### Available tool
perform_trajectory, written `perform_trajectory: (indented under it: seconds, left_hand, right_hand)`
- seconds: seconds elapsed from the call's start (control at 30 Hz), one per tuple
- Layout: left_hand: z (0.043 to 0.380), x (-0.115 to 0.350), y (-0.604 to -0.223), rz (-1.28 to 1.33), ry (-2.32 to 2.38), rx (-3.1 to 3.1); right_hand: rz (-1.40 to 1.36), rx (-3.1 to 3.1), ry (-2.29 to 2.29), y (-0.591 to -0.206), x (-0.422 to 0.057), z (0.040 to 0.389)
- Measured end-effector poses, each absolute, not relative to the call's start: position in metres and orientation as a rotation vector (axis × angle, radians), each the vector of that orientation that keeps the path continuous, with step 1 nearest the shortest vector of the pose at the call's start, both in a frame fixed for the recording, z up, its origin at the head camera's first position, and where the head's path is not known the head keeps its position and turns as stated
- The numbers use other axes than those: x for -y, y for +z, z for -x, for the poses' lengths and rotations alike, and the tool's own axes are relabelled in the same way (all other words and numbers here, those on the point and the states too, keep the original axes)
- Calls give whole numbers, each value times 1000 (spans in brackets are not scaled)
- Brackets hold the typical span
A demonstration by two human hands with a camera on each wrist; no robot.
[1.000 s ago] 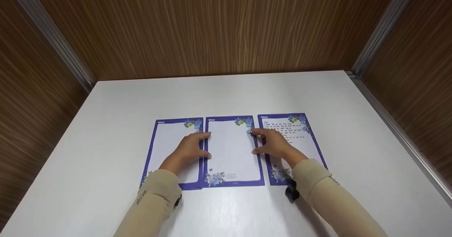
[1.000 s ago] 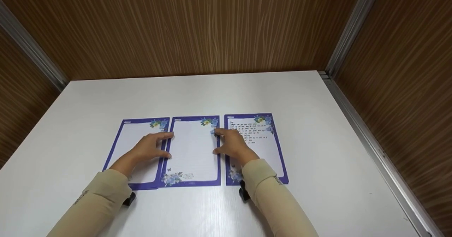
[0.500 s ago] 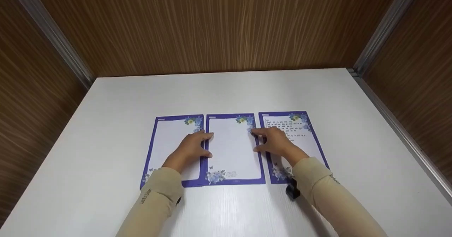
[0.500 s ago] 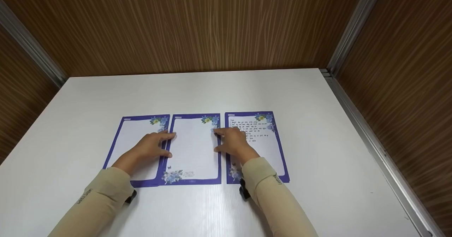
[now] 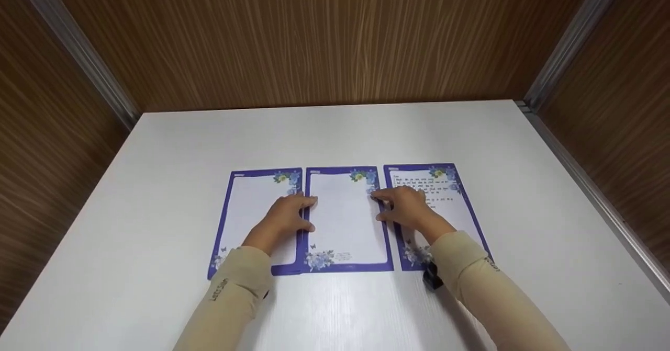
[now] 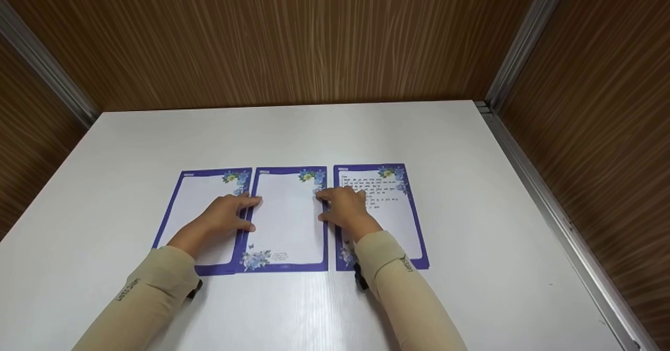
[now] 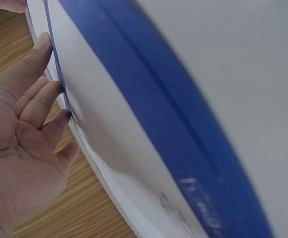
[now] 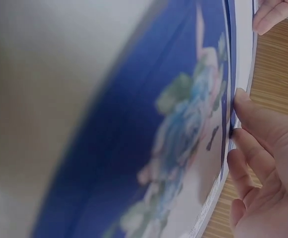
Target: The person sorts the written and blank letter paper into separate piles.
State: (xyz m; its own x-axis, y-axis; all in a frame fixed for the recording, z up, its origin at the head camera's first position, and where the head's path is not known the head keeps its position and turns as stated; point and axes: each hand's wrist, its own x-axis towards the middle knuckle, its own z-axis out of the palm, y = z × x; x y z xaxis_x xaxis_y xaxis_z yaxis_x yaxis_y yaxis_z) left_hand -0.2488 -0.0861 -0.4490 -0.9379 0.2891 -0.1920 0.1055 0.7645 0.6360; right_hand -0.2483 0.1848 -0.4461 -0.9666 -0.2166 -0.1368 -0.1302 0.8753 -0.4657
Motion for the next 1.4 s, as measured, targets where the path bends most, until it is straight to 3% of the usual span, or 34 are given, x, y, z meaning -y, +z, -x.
perform_trajectory:
  seconds: [0.73,1.4]
  left_hand:
    - [247,81,-452,-327,1067,-2715]
    - [249,85,-449,-105,1482,-2644]
  right_hand:
    - [251,-2818,-848,-447,-183,250]
    - [131,-2820,-1114,-446,-182,250]
